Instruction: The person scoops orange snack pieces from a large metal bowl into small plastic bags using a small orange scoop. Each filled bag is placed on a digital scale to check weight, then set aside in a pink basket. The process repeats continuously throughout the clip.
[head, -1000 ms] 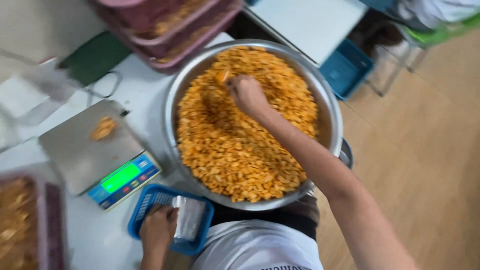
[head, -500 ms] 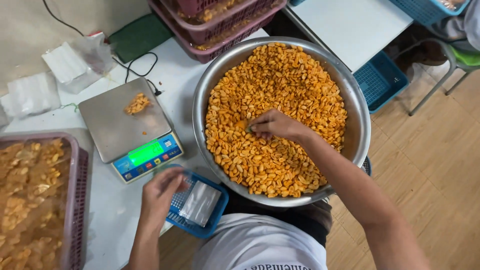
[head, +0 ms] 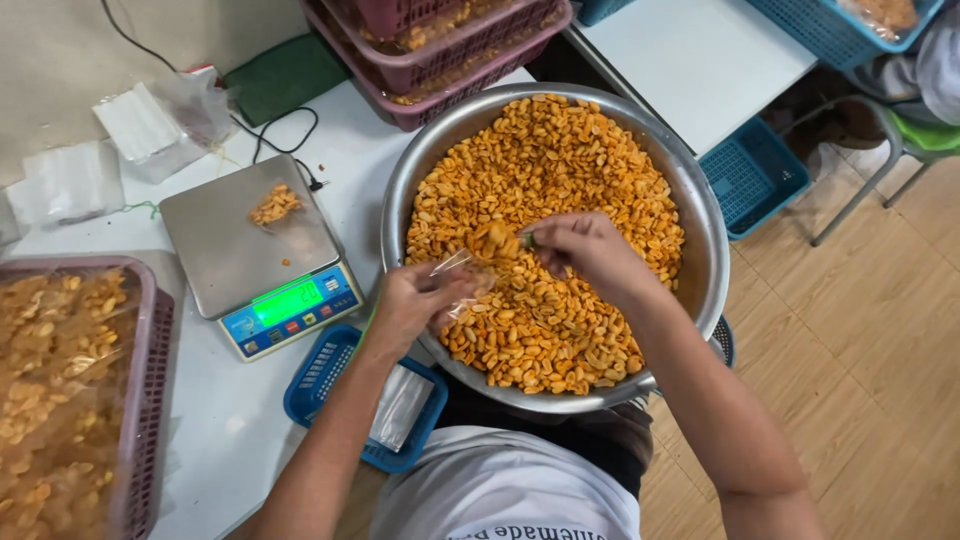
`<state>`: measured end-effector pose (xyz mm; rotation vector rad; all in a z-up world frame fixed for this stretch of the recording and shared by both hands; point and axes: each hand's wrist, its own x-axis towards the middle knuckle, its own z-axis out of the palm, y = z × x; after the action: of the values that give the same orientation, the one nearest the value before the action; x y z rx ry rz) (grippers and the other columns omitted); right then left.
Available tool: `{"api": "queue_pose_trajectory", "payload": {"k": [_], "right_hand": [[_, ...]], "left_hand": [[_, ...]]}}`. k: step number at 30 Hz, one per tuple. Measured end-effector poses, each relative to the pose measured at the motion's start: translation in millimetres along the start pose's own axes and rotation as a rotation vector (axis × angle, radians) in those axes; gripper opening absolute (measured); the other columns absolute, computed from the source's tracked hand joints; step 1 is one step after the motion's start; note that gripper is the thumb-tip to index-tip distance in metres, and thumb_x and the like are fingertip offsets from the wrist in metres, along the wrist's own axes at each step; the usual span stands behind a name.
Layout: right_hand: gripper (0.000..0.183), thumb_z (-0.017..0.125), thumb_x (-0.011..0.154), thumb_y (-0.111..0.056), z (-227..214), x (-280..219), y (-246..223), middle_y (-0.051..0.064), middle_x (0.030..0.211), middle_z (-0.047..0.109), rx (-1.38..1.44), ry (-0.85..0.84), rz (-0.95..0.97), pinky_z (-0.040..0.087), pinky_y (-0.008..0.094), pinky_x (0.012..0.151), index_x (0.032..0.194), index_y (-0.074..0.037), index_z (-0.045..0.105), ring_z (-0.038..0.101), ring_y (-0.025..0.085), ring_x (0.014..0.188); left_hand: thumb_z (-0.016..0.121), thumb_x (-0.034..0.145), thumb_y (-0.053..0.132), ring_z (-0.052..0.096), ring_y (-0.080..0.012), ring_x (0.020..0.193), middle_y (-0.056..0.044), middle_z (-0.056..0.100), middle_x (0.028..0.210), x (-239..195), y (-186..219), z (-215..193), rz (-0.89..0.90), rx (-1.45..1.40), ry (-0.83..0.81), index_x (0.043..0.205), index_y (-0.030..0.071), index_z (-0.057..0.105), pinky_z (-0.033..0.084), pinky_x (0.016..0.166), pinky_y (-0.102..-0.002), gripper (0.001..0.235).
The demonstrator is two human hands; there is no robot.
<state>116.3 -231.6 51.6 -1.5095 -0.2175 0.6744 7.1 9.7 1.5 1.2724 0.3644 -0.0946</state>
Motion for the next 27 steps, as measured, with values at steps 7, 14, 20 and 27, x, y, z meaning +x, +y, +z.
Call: {"api": "queue_pose_trajectory", "payload": {"k": [7,14,20,27], "right_hand": [[0.015,0.072,0.091,-0.006,21.6,-32.8,-14.8,0.014,0.074,0.068,-0.998,0.156,-0.828,0.054,0.032,0.059,0.102,0.002,0.079,0.065,0.024,0.065],[0.014,0.075,0.09,-0.006,8.0,-41.5,-15.0,0.011,0.077,0.068,-1.021,0.28,-0.901,0.055,0.033,0.062,0.102,-0.002,0.08,0.063,0.023,0.066],[0.016,0.076,0.093,-0.005,5.2,-46.2,-12.6,0.011,0.077,0.065,-1.032,0.417,-0.801,0.054,0.033,0.064,0.108,-0.004,0.081,0.066,0.025,0.068],[0.017,0.072,0.093,-0.003,6.4,-33.0,23.2,0.02,0.073,0.068,-0.996,0.274,-0.509,0.053,0.038,0.06,0.107,0.0,0.08,0.067,0.032,0.064]], "left_hand": [[0.078,0.093,0.01,0.075,-0.0193,0.076,-0.014,0.073,0.085,5.8,14.2,31.7,0.299,0.125,-0.252,0.114,-0.008,0.066,0.063,0.065,-0.033,0.03],[0.077,0.091,0.002,0.076,-0.024,0.094,-0.013,0.073,0.105,22.6,-1.6,34.9,0.254,0.216,-0.301,0.13,0.005,0.066,0.062,0.087,-0.038,0.041],[0.075,0.097,0.014,0.067,-0.0049,0.079,-0.004,0.078,0.086,43.6,-14.8,-0.8,0.451,0.221,-0.011,0.105,0.012,0.078,0.059,0.069,-0.025,0.008],[0.072,0.102,0.019,0.071,-0.0238,0.091,-0.009,0.074,0.096,89.1,18.3,-204.8,0.711,0.557,0.583,0.109,0.012,0.075,0.056,0.086,-0.039,0.009]]}}
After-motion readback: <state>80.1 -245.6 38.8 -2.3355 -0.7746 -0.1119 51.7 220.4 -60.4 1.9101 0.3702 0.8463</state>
